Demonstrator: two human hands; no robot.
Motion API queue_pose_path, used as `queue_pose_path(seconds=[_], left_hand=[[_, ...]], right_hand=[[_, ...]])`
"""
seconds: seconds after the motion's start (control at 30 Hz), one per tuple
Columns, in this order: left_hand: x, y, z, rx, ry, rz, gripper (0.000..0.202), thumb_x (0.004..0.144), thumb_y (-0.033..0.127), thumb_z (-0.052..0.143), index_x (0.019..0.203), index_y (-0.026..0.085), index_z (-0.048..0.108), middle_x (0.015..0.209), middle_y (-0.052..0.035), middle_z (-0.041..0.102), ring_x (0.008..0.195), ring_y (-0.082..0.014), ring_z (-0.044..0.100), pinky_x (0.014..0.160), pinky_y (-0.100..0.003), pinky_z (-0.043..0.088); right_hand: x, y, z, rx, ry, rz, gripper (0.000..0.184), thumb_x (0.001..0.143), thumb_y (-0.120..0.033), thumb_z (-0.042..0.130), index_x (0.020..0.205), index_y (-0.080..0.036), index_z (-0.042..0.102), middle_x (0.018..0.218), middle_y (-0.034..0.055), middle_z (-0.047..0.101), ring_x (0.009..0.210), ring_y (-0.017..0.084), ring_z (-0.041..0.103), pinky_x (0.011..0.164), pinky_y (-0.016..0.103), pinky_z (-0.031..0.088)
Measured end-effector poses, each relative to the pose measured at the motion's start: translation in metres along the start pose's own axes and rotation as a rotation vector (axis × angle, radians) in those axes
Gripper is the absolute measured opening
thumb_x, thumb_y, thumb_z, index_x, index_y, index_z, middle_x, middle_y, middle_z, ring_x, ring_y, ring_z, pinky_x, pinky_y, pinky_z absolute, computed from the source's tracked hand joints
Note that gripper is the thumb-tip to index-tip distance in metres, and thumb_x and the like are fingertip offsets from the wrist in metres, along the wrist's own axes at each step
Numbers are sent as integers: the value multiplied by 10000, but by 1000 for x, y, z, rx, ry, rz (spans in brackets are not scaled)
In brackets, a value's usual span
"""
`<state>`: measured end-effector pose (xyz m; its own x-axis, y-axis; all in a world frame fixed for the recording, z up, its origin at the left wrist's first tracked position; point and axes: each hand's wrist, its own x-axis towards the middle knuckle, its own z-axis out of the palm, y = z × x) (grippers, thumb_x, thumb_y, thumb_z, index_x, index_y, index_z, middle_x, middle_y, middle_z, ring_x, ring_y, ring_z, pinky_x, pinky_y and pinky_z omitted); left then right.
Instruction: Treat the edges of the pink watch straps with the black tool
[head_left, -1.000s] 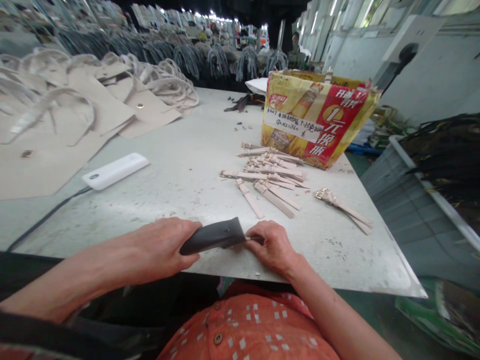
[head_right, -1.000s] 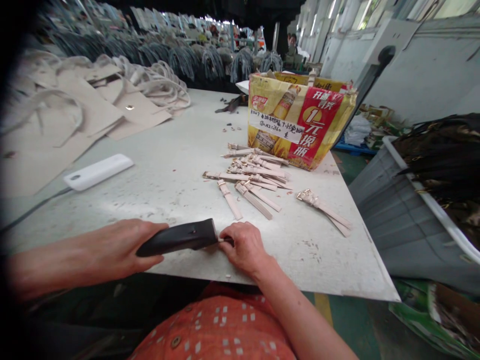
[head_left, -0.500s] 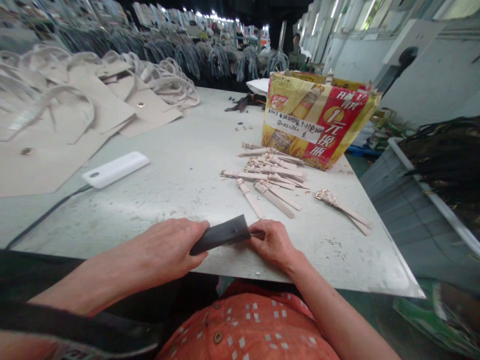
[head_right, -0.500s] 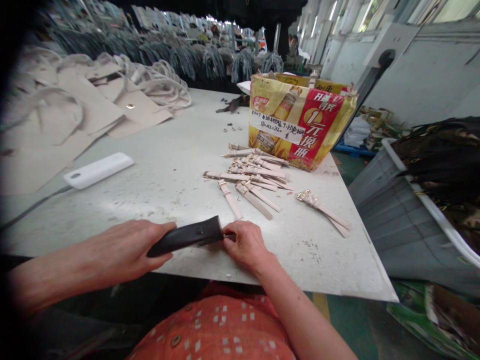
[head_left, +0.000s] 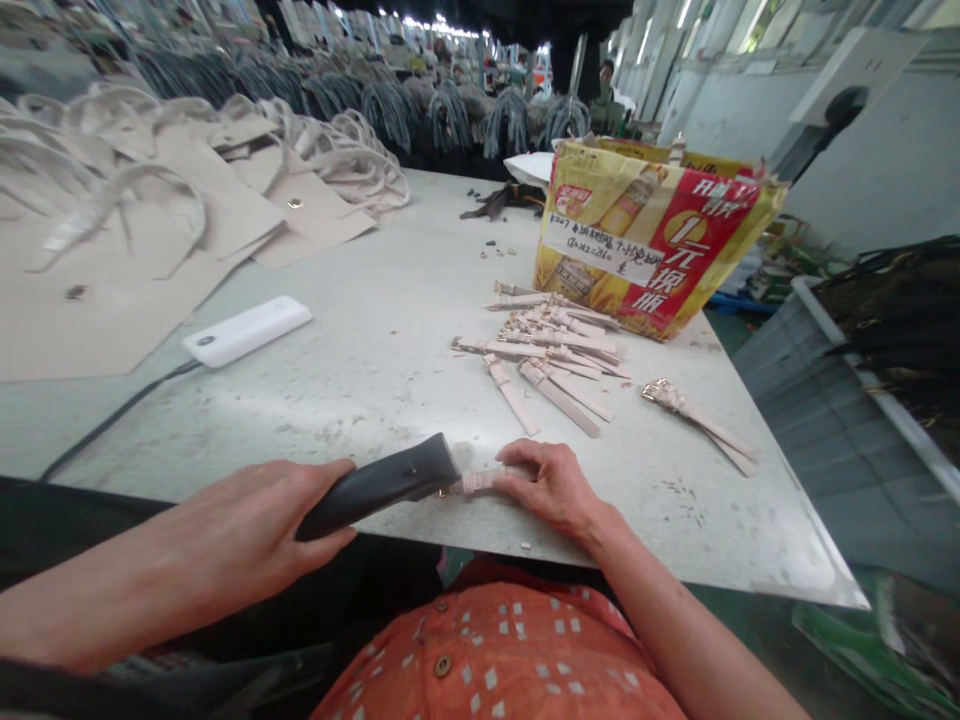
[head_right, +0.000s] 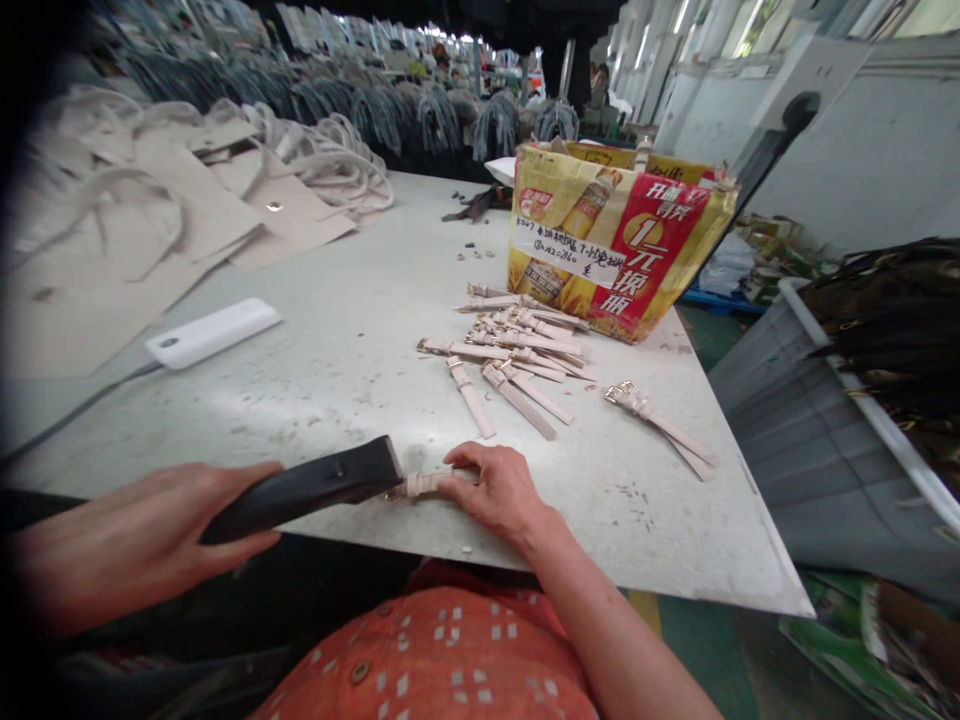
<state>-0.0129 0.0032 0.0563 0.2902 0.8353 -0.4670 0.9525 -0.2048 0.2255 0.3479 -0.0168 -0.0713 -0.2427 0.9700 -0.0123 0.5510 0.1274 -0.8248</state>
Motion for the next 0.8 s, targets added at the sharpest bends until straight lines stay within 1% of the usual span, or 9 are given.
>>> queue_pose_path(seconds=[0.1, 0.17, 0.23, 0.33, 0.47, 0.53, 0.6, 0.7, 0.8], left_hand=[[5, 6, 6, -9, -57, 14, 458, 875, 629, 667, 1110, 305, 890, 1034, -118, 951, 989, -428, 889, 925, -501, 595], [11, 9, 10, -9, -71, 34, 496, 894, 635, 634, 1144, 294, 893, 1077, -137, 961, 1011, -438, 897, 947, -520, 601], [16, 11, 14, -21, -73, 55, 489, 913, 629, 640, 1158, 287, 890, 1089, -139, 966, 1023, -427, 895, 956, -513, 606], [23, 11, 16, -44, -50, 64, 436, 893, 594, 686, 1130, 283, 879, 1086, -137, 962, 1043, -410, 887, 949, -488, 605], [25, 8, 18, -63, -59, 62, 428, 884, 591, 671, 1104, 283, 871, 1093, -131, 953, 1049, -399, 887, 943, -479, 602], [25, 5, 20, -72, -55, 57, 449, 872, 608, 682, 1116, 280, 870, 1106, -131, 953, 1062, -397, 887, 946, -474, 608], [25, 4, 21, -78, -53, 50, 455, 864, 623, 689, 1107, 283, 867, 1098, -128, 953, 1064, -398, 887, 950, -473, 613], [26, 2, 22, -90, -57, 44, 473, 848, 637, 684, 1101, 284, 871, 1111, -133, 961, 1070, -406, 893, 963, -484, 627], [28, 2, 24, -108, -59, 48, 508, 835, 635, 684, 1135, 282, 890, 1169, -137, 977, 1117, -411, 903, 995, -489, 639]], right_hand=[[3, 2, 1, -52, 4, -36, 117, 1114, -349, 1025, 1204, -274, 1028, 1161, 78, 1008, 1075, 289, 930, 988, 352, 669], [5, 4, 2, -92, 18, -77, 86, 1120, -327, 1029, 1185, -270, 1032, 1182, 93, 995, 1115, 289, 921, 1006, 352, 664], [6, 5, 1, -128, 30, -100, 67, 1140, -306, 1017, 1195, -274, 1038, 1196, 98, 976, 1122, 279, 910, 1001, 349, 654], [4, 3, -4, -180, 12, -106, 89, 1160, -296, 1005, 1242, -282, 1036, 1190, 86, 941, 1098, 263, 890, 976, 345, 632], [-1, -5, -13, -279, -46, -116, 186, 1078, -241, 1061, 1254, -243, 1002, 1248, 101, 912, 1217, 314, 861, 1074, 400, 615], [-3, -10, -16, -324, -58, -100, 140, 1093, -193, 1013, 1227, -215, 979, 1260, 120, 901, 1248, 331, 848, 1103, 426, 606], [-2, -13, -17, -353, -73, -93, 75, 1121, -158, 951, 1182, -201, 956, 1237, 128, 885, 1228, 329, 839, 1088, 428, 603], [1, -15, -15, -350, -95, -114, 78, 1133, -140, 917, 1163, -211, 927, 1228, 120, 862, 1205, 315, 823, 1067, 412, 606], [5, -12, -12, -311, -93, -130, 107, 1129, -157, 935, 1208, -225, 911, 1238, 103, 849, 1202, 300, 812, 1068, 396, 611]])
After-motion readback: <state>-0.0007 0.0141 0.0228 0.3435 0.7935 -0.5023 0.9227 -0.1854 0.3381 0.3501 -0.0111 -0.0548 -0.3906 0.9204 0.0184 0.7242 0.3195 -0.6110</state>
